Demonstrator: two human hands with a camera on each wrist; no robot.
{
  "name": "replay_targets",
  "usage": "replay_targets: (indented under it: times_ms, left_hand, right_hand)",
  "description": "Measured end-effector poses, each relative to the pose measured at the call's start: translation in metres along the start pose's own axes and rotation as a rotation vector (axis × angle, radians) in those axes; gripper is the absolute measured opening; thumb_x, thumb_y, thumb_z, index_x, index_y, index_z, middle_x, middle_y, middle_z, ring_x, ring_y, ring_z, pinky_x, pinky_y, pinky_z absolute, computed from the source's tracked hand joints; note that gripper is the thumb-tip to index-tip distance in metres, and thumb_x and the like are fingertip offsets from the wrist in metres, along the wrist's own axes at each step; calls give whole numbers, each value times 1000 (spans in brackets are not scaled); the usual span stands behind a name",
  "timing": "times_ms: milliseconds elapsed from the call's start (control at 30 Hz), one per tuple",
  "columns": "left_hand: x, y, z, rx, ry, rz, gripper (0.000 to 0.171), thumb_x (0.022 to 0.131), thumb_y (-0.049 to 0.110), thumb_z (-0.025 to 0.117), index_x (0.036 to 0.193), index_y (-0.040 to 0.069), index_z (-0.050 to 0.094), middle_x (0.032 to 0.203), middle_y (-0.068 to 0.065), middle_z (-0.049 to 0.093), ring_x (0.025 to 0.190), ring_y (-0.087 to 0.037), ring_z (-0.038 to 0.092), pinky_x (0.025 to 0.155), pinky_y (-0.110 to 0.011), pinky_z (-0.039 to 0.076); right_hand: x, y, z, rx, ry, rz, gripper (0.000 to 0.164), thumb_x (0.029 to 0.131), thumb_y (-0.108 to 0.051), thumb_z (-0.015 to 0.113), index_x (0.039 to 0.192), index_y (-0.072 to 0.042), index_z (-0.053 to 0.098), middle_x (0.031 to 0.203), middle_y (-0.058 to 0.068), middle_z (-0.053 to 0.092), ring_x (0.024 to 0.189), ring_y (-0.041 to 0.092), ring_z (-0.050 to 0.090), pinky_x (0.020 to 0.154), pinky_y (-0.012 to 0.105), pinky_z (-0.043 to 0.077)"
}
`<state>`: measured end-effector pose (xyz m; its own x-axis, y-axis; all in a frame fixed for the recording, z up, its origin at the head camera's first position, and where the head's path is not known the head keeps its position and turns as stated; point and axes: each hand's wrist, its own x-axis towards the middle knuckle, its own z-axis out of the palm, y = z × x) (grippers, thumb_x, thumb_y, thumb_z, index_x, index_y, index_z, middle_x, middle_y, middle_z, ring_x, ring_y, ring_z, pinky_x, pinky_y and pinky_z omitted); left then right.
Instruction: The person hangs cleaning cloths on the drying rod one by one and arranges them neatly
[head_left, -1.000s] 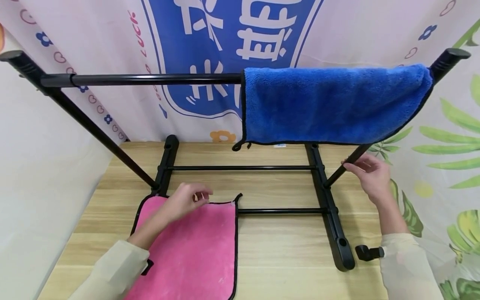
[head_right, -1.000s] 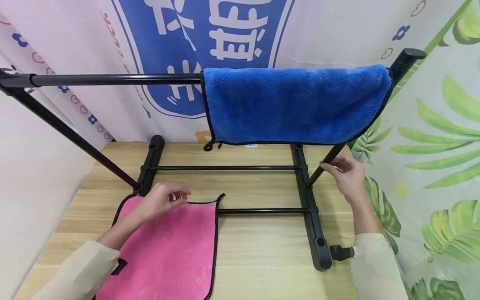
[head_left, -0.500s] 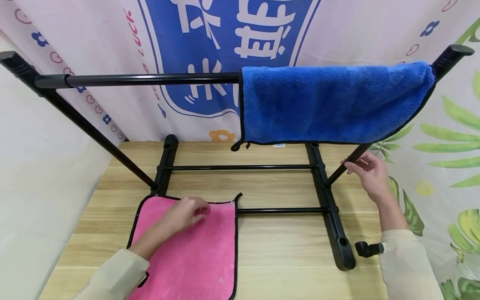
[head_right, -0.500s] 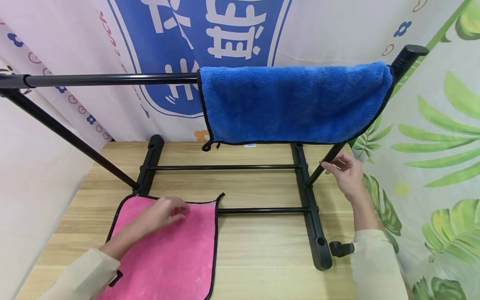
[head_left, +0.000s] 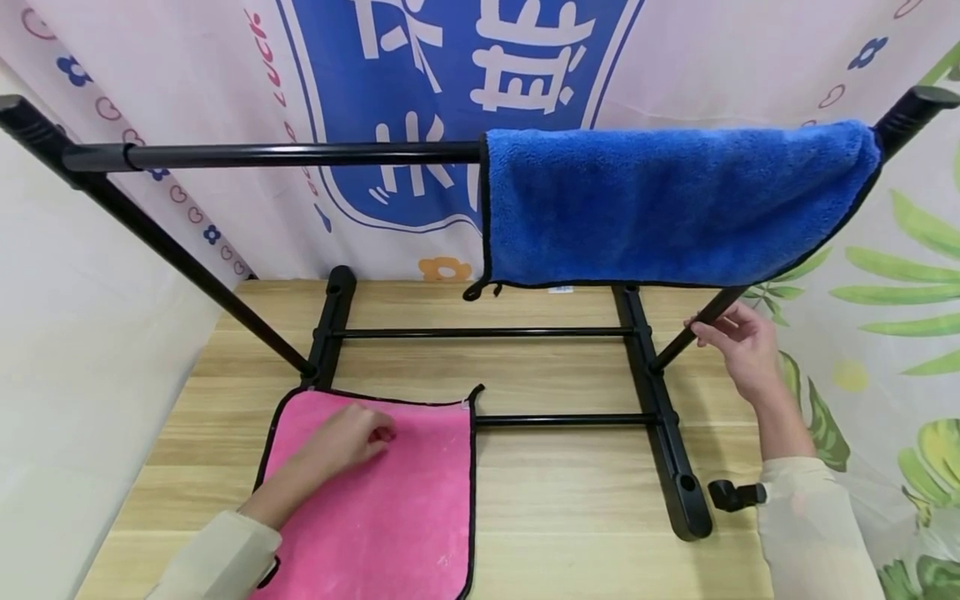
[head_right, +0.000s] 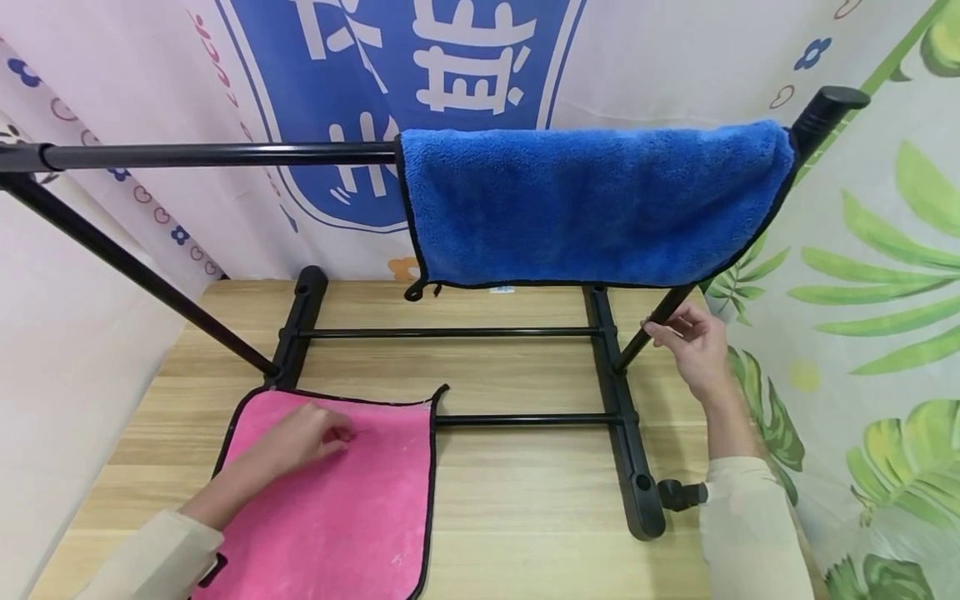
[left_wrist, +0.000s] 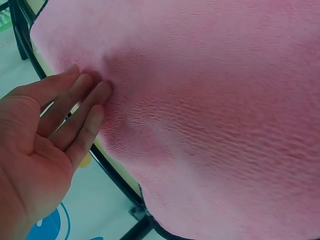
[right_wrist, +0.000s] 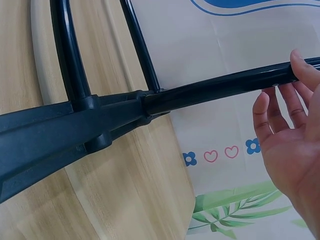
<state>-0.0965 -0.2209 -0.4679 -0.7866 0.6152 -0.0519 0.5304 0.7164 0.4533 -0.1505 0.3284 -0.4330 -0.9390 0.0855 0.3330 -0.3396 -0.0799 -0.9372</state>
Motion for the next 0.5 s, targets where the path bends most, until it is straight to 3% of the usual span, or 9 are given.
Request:
replay_targets:
  times_ms: [267, 500]
  left_hand:
    - [-12, -10, 8, 39, -7, 10, 23, 82, 3, 86, 104, 3, 80, 91, -2, 78, 81, -14, 74, 72, -31, 61]
    - [-13, -18, 16, 86, -4, 41, 29, 79, 3, 87, 107, 4, 79, 91, 0, 76, 80, -13, 72, 73, -34, 61]
  right_hand:
    - [0, 0, 1, -8, 4, -10, 8, 90, 25, 61, 89, 17, 60, 88, 7, 76, 80, 18, 74, 61, 24, 55]
    - [-1, 0, 0, -20, 2, -2, 7, 90, 23, 62, 90, 16, 61, 88, 7, 77, 82, 17, 74, 62, 22, 56]
